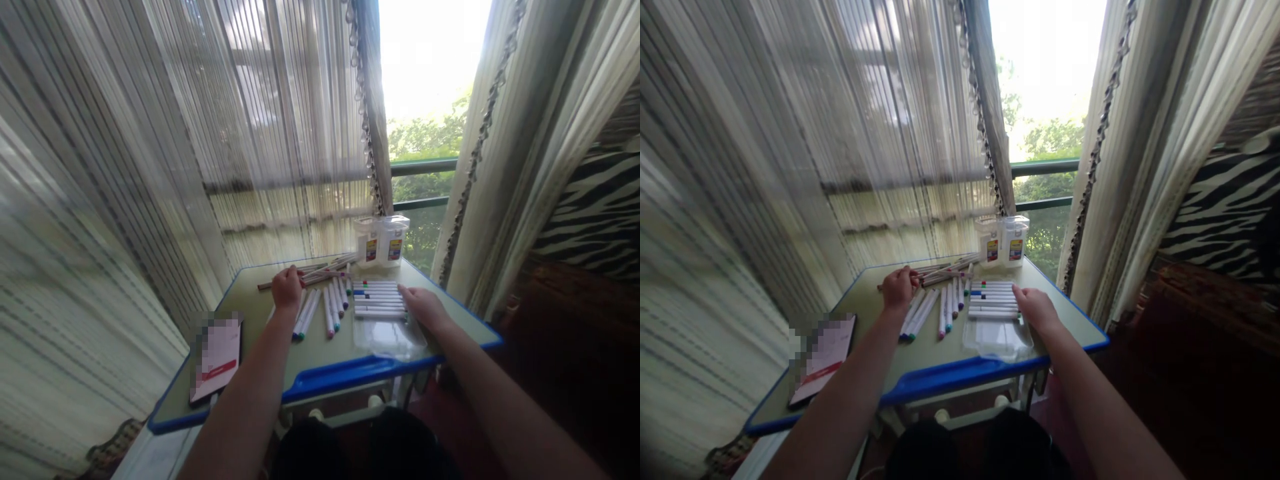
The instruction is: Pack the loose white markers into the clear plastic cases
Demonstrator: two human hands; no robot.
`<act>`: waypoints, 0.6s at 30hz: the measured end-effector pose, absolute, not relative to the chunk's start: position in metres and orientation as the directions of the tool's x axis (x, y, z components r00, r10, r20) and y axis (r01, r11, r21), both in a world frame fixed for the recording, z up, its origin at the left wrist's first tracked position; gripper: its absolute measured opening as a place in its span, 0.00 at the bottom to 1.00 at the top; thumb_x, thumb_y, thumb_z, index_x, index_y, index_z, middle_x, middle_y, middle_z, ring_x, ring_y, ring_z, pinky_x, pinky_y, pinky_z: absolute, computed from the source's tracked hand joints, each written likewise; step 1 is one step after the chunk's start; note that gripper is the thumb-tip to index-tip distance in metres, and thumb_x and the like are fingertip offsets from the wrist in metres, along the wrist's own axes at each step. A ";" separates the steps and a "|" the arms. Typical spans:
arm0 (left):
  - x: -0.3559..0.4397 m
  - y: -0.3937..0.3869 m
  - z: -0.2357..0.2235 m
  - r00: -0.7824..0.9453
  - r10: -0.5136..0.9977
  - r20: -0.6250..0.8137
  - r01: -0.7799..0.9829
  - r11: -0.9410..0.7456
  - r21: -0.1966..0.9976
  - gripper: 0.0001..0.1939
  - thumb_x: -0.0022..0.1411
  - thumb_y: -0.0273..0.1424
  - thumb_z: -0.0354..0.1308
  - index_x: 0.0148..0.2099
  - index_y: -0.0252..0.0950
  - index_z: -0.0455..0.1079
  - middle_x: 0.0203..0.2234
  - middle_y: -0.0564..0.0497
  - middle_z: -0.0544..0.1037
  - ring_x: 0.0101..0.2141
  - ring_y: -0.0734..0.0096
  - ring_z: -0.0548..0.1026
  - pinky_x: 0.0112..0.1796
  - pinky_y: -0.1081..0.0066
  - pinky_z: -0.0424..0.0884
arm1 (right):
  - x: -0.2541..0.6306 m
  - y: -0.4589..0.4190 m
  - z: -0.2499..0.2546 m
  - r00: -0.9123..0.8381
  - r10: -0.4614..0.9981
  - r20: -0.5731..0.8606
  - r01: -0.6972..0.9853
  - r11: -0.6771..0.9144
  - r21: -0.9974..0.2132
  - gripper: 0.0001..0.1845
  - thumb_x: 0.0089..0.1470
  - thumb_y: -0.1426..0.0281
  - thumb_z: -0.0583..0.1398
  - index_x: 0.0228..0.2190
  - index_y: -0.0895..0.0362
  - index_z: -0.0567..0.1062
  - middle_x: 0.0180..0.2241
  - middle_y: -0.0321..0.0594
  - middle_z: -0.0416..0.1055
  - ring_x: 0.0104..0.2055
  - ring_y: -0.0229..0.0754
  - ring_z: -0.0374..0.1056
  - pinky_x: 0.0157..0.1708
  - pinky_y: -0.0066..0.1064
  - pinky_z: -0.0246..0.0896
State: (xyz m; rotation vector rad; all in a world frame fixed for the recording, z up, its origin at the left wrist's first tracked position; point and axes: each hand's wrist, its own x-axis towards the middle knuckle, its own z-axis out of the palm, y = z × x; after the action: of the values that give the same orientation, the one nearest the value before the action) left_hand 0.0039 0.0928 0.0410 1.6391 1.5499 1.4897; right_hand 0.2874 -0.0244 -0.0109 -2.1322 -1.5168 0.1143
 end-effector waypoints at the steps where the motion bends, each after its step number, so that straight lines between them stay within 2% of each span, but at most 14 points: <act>1: 0.005 0.094 0.041 -0.213 0.911 0.353 0.397 -0.249 0.883 0.23 0.59 0.40 0.41 0.28 0.34 0.74 0.14 0.51 0.73 0.17 0.70 0.70 0.23 0.72 0.64 | 0.290 -0.021 -0.008 0.344 0.913 0.220 0.881 -0.233 -0.412 0.32 0.60 0.56 0.42 0.27 0.58 0.80 0.31 0.50 0.78 0.38 0.49 0.73 0.35 0.31 0.59; 3: 0.008 0.094 0.040 -0.207 0.928 0.311 0.372 -0.219 0.902 0.24 0.60 0.41 0.40 0.29 0.34 0.73 0.14 0.51 0.73 0.15 0.71 0.68 0.21 0.72 0.63 | 0.295 -0.011 0.000 0.335 0.914 0.230 0.904 -0.243 -0.351 0.29 0.59 0.57 0.46 0.31 0.60 0.80 0.34 0.52 0.78 0.40 0.51 0.72 0.38 0.33 0.60; 6: 0.013 0.088 0.037 -0.142 0.899 0.414 0.506 -0.294 0.811 0.25 0.63 0.41 0.39 0.30 0.34 0.73 0.18 0.48 0.75 0.21 0.68 0.73 0.26 0.71 0.67 | 0.295 0.010 0.017 0.318 0.905 0.281 0.902 -0.197 -0.385 0.22 0.57 0.60 0.51 0.41 0.59 0.79 0.40 0.49 0.77 0.43 0.49 0.72 0.40 0.32 0.61; 8: 0.015 0.082 0.035 -0.002 0.878 0.479 0.676 -0.352 0.648 0.24 0.64 0.40 0.40 0.32 0.34 0.74 0.23 0.45 0.78 0.29 0.63 0.76 0.33 0.68 0.69 | 0.289 0.029 0.028 0.222 0.942 0.250 0.883 -0.086 -0.461 0.19 0.56 0.63 0.53 0.40 0.57 0.79 0.39 0.44 0.78 0.41 0.45 0.72 0.39 0.29 0.62; 10: 0.017 0.078 0.032 0.167 0.852 0.496 0.813 -0.404 0.419 0.20 0.64 0.36 0.42 0.37 0.34 0.74 0.34 0.41 0.79 0.39 0.60 0.76 0.42 0.66 0.68 | 0.279 0.050 0.034 0.103 0.971 0.215 0.872 0.016 -0.489 0.16 0.55 0.67 0.55 0.41 0.57 0.79 0.38 0.42 0.78 0.39 0.43 0.72 0.39 0.28 0.63; 13: 0.018 0.078 0.028 0.305 0.882 0.359 0.895 -0.394 0.207 0.21 0.64 0.33 0.43 0.52 0.33 0.70 0.50 0.39 0.73 0.54 0.56 0.68 0.54 0.61 0.61 | 0.262 0.085 0.035 -0.007 0.971 0.238 0.931 0.094 -0.354 0.17 0.52 0.75 0.55 0.42 0.58 0.79 0.41 0.45 0.76 0.42 0.44 0.72 0.43 0.29 0.63; 15: 0.018 0.081 0.025 0.273 0.940 0.206 0.941 -0.305 0.148 0.25 0.64 0.37 0.43 0.61 0.34 0.61 0.61 0.40 0.60 0.62 0.50 0.54 0.58 0.53 0.54 | 0.252 0.108 0.033 -0.091 0.969 0.231 0.950 0.154 -0.271 0.20 0.51 0.78 0.55 0.45 0.58 0.77 0.46 0.46 0.74 0.46 0.45 0.71 0.48 0.30 0.62; 16: 0.018 0.083 0.023 0.258 0.957 0.135 0.952 -0.276 0.131 0.27 0.65 0.38 0.42 0.63 0.35 0.58 0.64 0.41 0.55 0.64 0.50 0.49 0.59 0.49 0.50 | 0.247 0.119 0.033 -0.118 0.967 0.225 0.955 0.173 -0.240 0.21 0.51 0.79 0.54 0.45 0.59 0.77 0.48 0.46 0.73 0.48 0.45 0.70 0.49 0.31 0.61; 18: 0.017 0.086 0.020 0.269 0.961 0.058 0.955 -0.274 0.110 0.29 0.65 0.41 0.39 0.65 0.35 0.55 0.64 0.42 0.52 0.65 0.51 0.45 0.60 0.46 0.45 | 0.236 0.141 0.032 -0.187 0.965 0.185 0.961 0.219 -0.171 0.22 0.51 0.81 0.54 0.46 0.58 0.76 0.49 0.47 0.73 0.51 0.46 0.68 0.51 0.33 0.60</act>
State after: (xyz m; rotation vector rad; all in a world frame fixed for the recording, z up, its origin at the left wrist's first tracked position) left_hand 0.0174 0.0862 0.0203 2.4606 1.8598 0.1743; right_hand 0.2364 0.1413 0.0319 -1.8194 -2.2421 0.0239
